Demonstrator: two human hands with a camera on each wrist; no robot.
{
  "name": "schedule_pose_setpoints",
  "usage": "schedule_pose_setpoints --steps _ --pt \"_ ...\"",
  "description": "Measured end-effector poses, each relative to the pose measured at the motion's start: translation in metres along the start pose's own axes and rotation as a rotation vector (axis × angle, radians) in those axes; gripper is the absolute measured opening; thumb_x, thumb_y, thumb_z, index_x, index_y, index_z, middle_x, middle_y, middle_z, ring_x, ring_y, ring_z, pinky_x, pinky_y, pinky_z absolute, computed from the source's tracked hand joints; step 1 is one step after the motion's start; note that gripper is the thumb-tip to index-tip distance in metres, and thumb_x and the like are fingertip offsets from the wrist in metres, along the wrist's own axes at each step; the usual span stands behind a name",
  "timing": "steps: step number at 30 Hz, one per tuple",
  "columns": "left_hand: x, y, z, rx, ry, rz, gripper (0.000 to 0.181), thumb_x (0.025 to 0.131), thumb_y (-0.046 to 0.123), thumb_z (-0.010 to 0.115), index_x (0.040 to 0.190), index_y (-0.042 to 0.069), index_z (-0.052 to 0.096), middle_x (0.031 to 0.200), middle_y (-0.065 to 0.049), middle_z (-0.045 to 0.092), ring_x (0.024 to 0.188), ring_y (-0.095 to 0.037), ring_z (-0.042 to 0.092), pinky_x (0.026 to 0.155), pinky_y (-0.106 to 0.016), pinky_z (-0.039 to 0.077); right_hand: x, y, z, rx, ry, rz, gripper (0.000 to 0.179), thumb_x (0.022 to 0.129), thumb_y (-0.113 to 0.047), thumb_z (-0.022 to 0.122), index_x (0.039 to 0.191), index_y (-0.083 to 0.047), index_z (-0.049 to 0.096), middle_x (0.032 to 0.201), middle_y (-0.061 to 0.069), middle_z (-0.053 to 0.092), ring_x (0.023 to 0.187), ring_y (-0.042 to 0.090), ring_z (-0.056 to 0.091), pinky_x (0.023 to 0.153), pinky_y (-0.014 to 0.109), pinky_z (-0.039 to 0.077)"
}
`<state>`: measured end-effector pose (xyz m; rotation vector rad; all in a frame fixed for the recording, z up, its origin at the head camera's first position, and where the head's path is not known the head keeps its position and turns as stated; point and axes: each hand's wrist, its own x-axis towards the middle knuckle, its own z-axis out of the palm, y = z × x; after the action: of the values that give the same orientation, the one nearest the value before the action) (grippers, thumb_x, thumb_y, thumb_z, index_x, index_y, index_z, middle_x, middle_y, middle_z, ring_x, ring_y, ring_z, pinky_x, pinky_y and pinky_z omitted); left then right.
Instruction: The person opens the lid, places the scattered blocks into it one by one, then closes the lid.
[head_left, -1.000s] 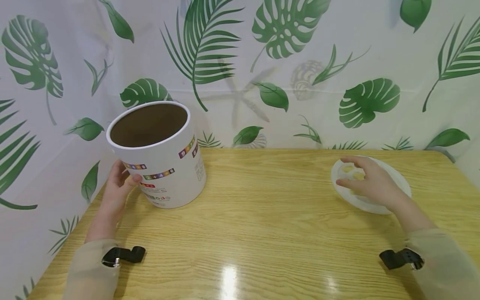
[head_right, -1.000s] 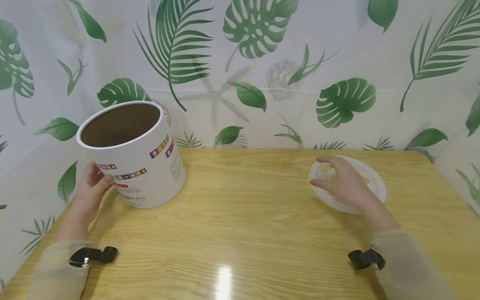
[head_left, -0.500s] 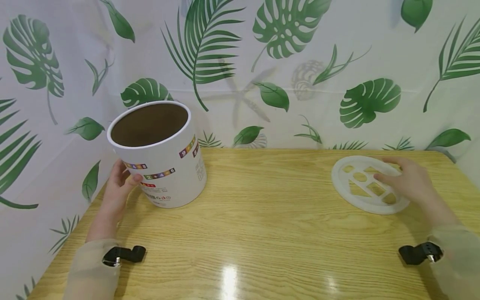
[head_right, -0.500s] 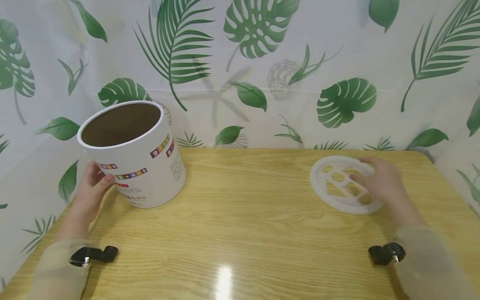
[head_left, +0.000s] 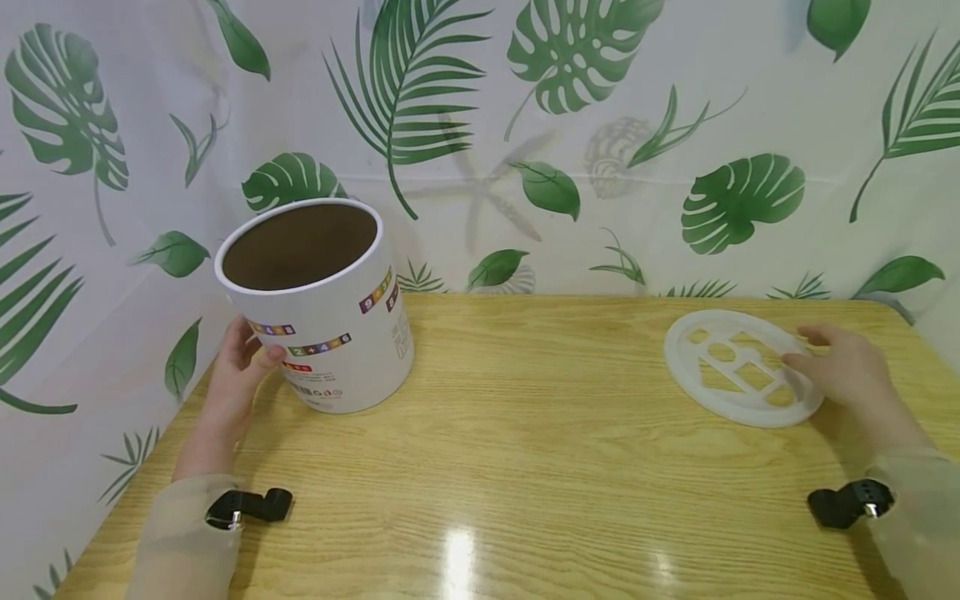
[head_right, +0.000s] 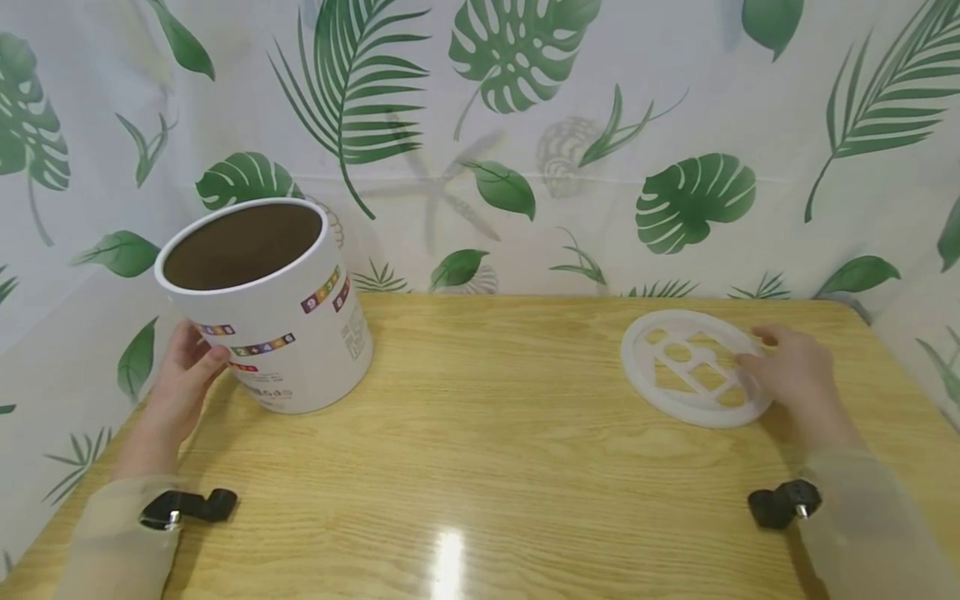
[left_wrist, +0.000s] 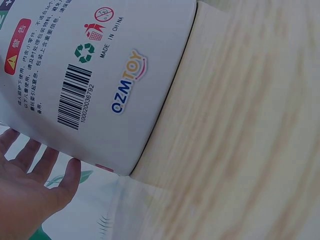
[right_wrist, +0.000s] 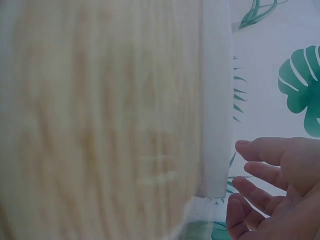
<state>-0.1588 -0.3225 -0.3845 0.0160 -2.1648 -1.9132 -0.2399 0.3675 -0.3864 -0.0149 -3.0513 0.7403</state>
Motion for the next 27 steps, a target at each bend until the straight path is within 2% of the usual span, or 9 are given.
schedule_pose_setpoints --steps 7,14,21,27 --pt "0.001 0.001 0.001 0.008 0.003 -0.019 0.069 0.095 0.026 0.059 0.152 0.031 0.020 0.155 -0.007 0.018 0.140 -0.031 0.016 0.113 -0.056 0.012 0.000 0.006 -0.001 0.026 -0.035 0.007 0.053 0.093 -0.017 0.057 0.128 0.017 0.038 0.121 0.042 0.041 0.109 0.057 0.036 0.086 0.064 0.034" --pt "0.000 0.001 0.001 0.017 0.000 -0.020 0.071 0.094 0.028 0.060 0.152 0.031 0.020 0.156 -0.006 0.018 0.140 -0.030 0.015 0.113 -0.056 0.012 0.002 0.011 0.003 0.029 -0.054 0.068 0.050 0.089 -0.010 0.057 0.126 0.018 0.038 0.118 0.041 0.042 0.104 0.054 0.041 0.082 0.061 0.039" --pt "0.000 0.000 0.000 0.010 -0.004 -0.009 0.070 0.094 0.028 0.060 0.152 0.030 0.020 0.155 -0.007 0.018 0.141 -0.030 0.015 0.113 -0.057 0.010 0.003 0.008 0.004 0.004 -0.057 0.068 0.049 0.087 -0.012 0.057 0.120 0.021 0.041 0.108 0.039 0.048 0.093 0.048 0.049 0.073 0.051 0.046" --pt "0.001 -0.001 0.000 0.011 -0.004 -0.007 0.070 0.095 0.028 0.059 0.152 0.029 0.019 0.155 -0.007 0.018 0.141 -0.030 0.013 0.113 -0.057 0.008 0.001 -0.006 0.004 0.038 -0.045 0.070 0.051 0.091 -0.019 0.054 0.122 0.020 0.042 0.110 0.037 0.048 0.096 0.047 0.048 0.075 0.050 0.046"
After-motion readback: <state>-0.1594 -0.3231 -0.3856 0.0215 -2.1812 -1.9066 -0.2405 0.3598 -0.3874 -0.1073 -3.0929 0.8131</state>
